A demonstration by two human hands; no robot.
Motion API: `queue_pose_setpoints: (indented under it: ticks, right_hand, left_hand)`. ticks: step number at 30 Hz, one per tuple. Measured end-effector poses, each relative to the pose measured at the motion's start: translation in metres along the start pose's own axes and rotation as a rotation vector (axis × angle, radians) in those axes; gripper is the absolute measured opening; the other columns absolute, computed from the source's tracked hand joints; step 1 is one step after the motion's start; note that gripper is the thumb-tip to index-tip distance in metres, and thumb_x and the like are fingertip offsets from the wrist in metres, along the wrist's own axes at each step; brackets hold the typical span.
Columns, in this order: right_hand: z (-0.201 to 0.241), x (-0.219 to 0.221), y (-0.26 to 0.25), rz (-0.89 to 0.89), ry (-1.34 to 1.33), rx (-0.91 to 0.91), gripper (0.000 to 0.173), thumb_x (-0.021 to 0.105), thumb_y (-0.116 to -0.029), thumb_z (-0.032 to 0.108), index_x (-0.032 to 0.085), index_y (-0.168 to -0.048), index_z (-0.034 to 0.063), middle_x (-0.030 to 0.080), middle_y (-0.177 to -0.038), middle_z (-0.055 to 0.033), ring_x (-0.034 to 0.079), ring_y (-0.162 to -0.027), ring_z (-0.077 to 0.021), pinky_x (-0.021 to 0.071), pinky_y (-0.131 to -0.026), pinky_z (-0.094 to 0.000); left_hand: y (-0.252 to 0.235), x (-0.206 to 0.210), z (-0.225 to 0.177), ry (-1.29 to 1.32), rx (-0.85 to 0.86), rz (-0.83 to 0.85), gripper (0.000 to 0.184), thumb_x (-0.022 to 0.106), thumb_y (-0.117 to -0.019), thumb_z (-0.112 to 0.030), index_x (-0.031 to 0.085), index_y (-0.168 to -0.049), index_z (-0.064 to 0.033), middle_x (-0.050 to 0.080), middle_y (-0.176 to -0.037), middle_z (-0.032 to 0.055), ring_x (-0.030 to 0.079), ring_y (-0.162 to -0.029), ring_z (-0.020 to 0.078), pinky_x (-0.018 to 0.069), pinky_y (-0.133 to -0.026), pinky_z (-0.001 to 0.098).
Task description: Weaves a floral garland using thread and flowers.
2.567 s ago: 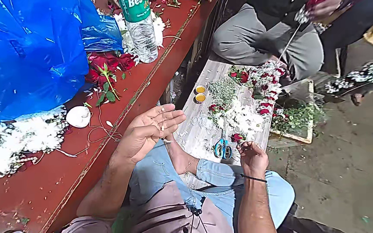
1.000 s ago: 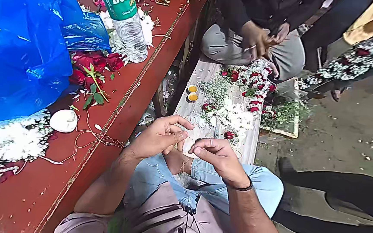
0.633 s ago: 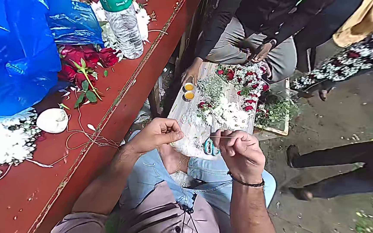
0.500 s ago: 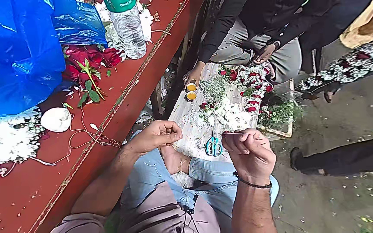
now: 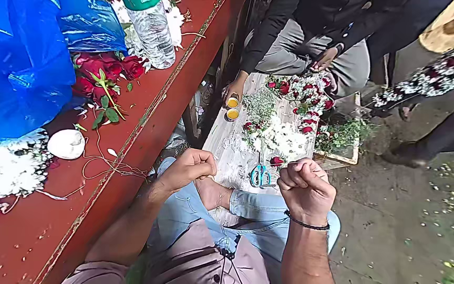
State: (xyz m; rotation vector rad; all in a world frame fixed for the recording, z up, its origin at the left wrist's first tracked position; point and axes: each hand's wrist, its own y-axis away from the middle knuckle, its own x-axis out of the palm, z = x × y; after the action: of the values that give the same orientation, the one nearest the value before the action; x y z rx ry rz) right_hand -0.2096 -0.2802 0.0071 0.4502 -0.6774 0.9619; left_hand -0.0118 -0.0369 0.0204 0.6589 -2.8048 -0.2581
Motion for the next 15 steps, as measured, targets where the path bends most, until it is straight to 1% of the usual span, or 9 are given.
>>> queue_pose_setpoints:
  ticks: [2, 4, 7, 12, 14, 15]
  right_hand:
    - [-0.0005, -0.0005, 0.001, -0.004, -0.005, 0.005, 0.016, 0.06, -0.1001, 0.017, 0.07, -0.09, 0.0086, 0.048, -0.059, 0.0076, 0.042, -0.049, -0.0023, 0.0358, -0.047, -0.0195]
    - [-0.0011, -0.0013, 0.0012, -0.003, -0.011, 0.008, 0.016, 0.061, -0.0994, 0.016, 0.07, -0.089, 0.0087, 0.049, -0.058, 0.0074, 0.043, -0.049, -0.0023, 0.0359, -0.048, -0.0194]
    - [-0.002, -0.0024, 0.0017, 0.009, -0.007, 0.024, 0.015, 0.062, -0.0989, 0.017, 0.07, -0.089, 0.0092, 0.049, -0.059, 0.0078, 0.042, -0.048, -0.0018, 0.0346, -0.047, -0.0189]
    - [-0.006, -0.0036, 0.003, 0.025, -0.01, 0.047, 0.015, 0.063, -0.099, 0.017, 0.071, -0.089, 0.0087, 0.049, -0.057, 0.008, 0.041, -0.046, -0.0009, 0.0338, -0.045, -0.0184]
    - [-0.0082, -0.0063, 0.0028, 0.019, -0.022, 0.047, 0.015, 0.062, -0.0992, 0.015, 0.072, -0.09, 0.0079, 0.05, -0.057, 0.0076, 0.042, -0.046, -0.0011, 0.0348, -0.045, -0.0186]
    - [-0.0094, -0.0083, 0.0025, 0.004, -0.026, 0.047, 0.015, 0.061, -0.0996, 0.015, 0.071, -0.09, 0.0079, 0.049, -0.056, 0.0077, 0.042, -0.045, -0.0012, 0.0349, -0.044, -0.0185]
  left_hand:
    - [-0.0008, 0.0018, 0.0, 0.004, 0.009, -0.005, 0.021, 0.058, -0.0903, -0.007, 0.063, -0.07, -0.0085, 0.055, -0.063, -0.0034, 0.045, -0.055, 0.0007, 0.0343, -0.052, 0.0176]
    - [-0.001, 0.0027, -0.0004, 0.006, 0.023, -0.021, 0.024, 0.057, -0.0906, -0.006, 0.061, -0.067, -0.0098, 0.051, -0.06, -0.0054, 0.042, -0.053, -0.0003, 0.0323, -0.05, 0.0169]
    - [-0.0003, 0.0027, -0.0011, -0.01, 0.054, -0.05, 0.027, 0.059, -0.0894, -0.003, 0.058, -0.063, -0.0105, 0.053, -0.059, -0.006, 0.046, -0.054, -0.0002, 0.037, -0.052, 0.017]
    - [0.0, 0.0048, -0.001, -0.022, 0.049, -0.102, 0.033, 0.069, -0.0869, -0.005, 0.055, -0.058, -0.0096, 0.05, -0.055, -0.005, 0.045, -0.052, 0.0014, 0.0365, -0.051, 0.0182]
    - [0.0, 0.0059, -0.0027, -0.023, 0.034, -0.116, 0.037, 0.073, -0.0885, -0.008, 0.053, -0.057, -0.0098, 0.049, -0.054, -0.005, 0.044, -0.051, 0.0014, 0.0358, -0.05, 0.0182]
    - [0.0003, 0.0059, -0.0032, -0.003, 0.031, -0.114, 0.036, 0.072, -0.0908, -0.01, 0.055, -0.059, -0.0099, 0.049, -0.054, -0.0051, 0.044, -0.05, 0.001, 0.0354, -0.05, 0.0175]
